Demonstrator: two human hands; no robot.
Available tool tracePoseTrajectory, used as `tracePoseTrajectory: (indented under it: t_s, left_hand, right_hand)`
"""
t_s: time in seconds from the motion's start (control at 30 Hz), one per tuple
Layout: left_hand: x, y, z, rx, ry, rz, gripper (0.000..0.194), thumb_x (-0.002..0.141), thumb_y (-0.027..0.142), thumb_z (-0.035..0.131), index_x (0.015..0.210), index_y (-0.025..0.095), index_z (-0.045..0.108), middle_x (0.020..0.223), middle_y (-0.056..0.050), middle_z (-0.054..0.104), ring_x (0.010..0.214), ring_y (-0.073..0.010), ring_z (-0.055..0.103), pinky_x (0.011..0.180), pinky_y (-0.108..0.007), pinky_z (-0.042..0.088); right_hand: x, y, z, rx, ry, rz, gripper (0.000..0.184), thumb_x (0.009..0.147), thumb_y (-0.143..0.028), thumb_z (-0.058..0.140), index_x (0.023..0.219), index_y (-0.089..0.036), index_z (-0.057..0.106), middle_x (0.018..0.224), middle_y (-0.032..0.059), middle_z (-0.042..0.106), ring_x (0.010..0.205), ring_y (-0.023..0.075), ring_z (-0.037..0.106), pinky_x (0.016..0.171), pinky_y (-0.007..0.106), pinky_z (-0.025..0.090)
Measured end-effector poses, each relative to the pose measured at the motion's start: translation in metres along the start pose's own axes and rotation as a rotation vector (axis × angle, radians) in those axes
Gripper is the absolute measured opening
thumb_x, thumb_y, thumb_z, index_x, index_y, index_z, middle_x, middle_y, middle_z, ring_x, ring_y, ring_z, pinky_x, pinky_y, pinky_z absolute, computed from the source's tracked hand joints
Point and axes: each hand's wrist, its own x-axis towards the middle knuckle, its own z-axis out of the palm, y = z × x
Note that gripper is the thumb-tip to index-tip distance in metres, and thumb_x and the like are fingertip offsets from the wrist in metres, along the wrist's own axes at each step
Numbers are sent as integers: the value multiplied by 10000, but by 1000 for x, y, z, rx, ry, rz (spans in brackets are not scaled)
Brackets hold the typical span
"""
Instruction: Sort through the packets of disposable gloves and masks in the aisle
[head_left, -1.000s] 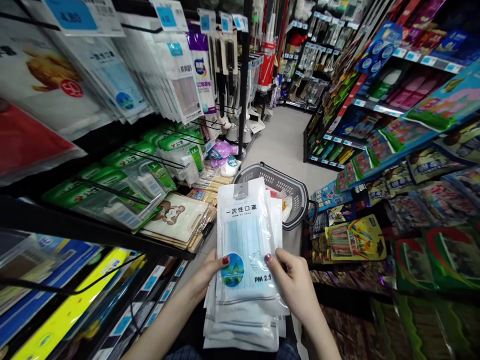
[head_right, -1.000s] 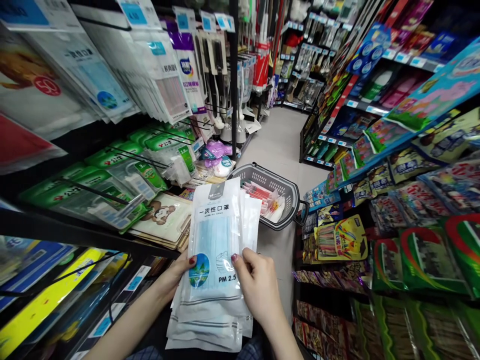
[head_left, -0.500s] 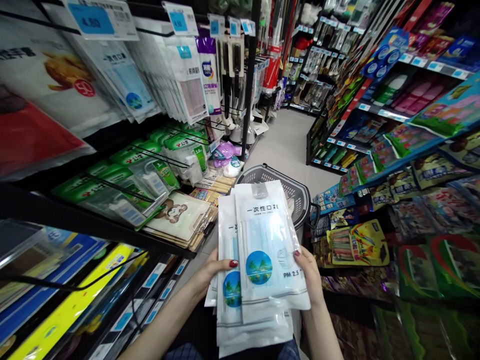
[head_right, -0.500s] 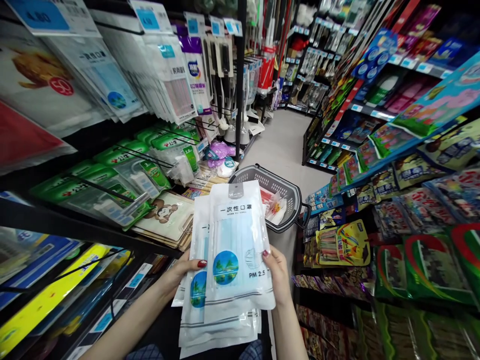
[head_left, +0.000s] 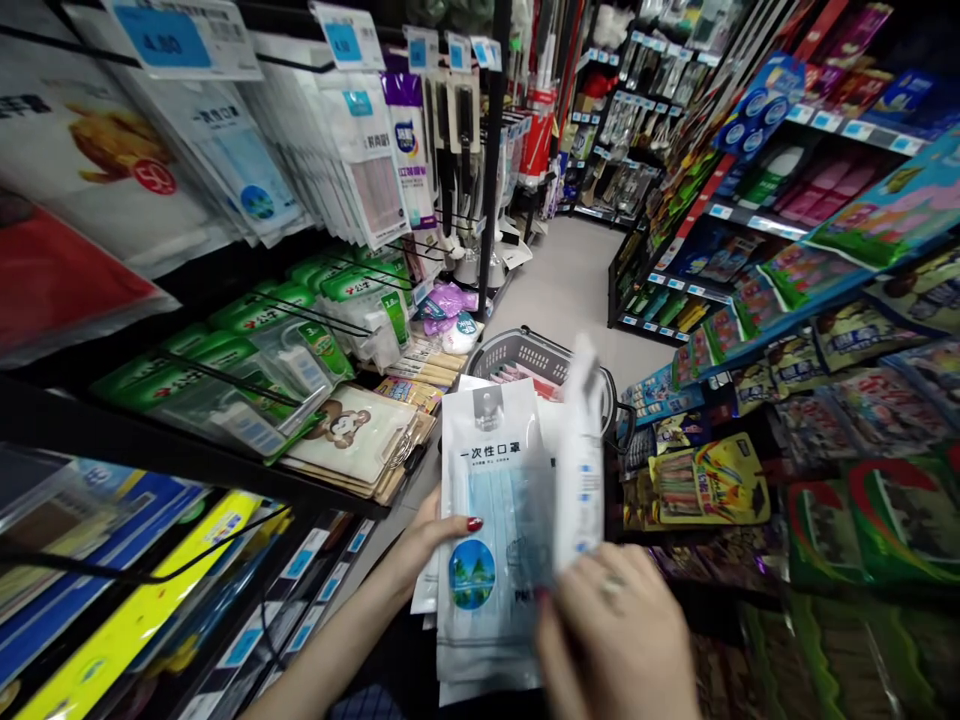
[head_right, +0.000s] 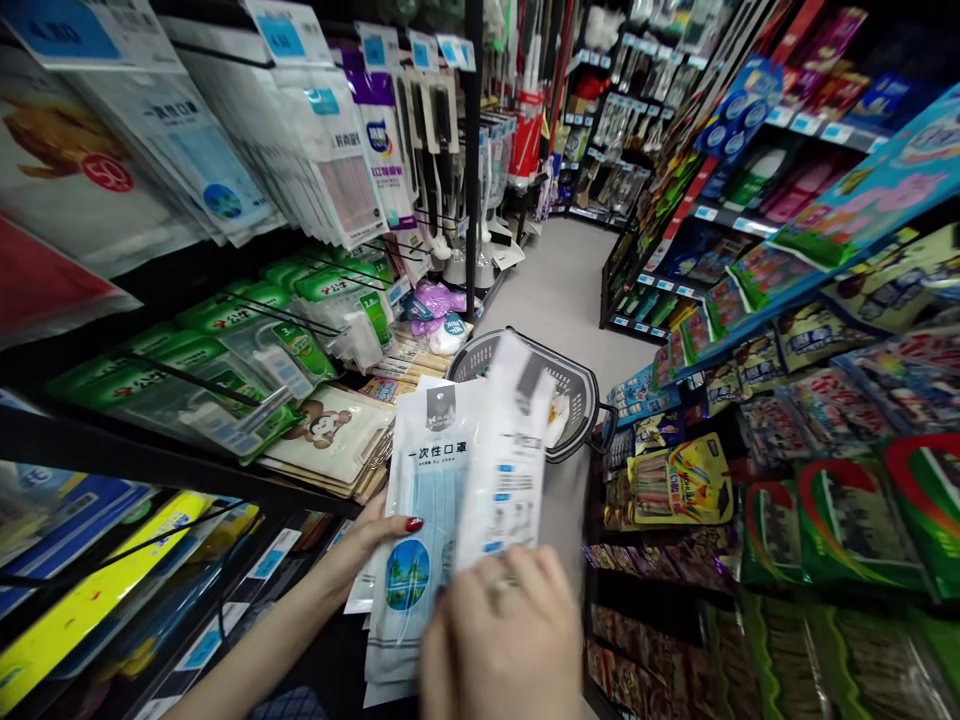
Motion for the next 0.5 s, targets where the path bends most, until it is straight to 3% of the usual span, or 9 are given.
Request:
tracePoseTrajectory:
  t_s: [0.1,0.2,0.27,0.37,0.4,0.5]
  left_hand:
    - [1,-1,-1,25,53,37,570,511,157,731,1057,155,569,901,-68,696,941,-307,609,838,-353,470]
    - [2,-2,-3,41,70,38,563,518,181,746,1055,154,576,916,-76,698,976,-313,596,859,-362,463]
    - [3,-1,-4,51,66,36,568,512,186,753,1050,142,577,922,-87,698,989,-325,589,853,-370,468]
    - [3,0,-3,34,48,50,553,502,195,758,1027,137,595,969,-99,689,1016,-338,576,869,-378,462]
    - [3,1,-1,23,34,52,546,501,195,759,1021,141,602,983,-100,687,1015,-340,577,872,-383,461]
    - [1,5,4,-4,-4,43,532,496,182,763,1007,150,618,977,-100,692,983,-344,596,856,-400,474]
  right_hand:
    - [11,-20,48,-201,-162,-79,77,663,-156,543,595,-186,562,561,64,575,571,211,495,565,368,339]
    - [16,-26,73,-268,-315,-70,53,676,-133,558,642,-155,593,571,80,587,590,229,511,592,387,350]
    - [16,-22,71,-235,-306,-106,85,737,-116,535,692,-163,589,614,66,593,614,219,512,602,371,353]
    - [15,-5,53,-132,-129,-76,90,819,-153,490,809,-189,572,741,54,593,692,209,509,632,346,370]
    - [14,3,46,-117,-62,-9,87,827,-201,500,885,-188,563,802,66,591,739,220,512,654,349,381]
    - [13,28,30,-110,31,284,403,747,-376,607,1075,-171,493,962,116,571,873,276,519,703,378,407]
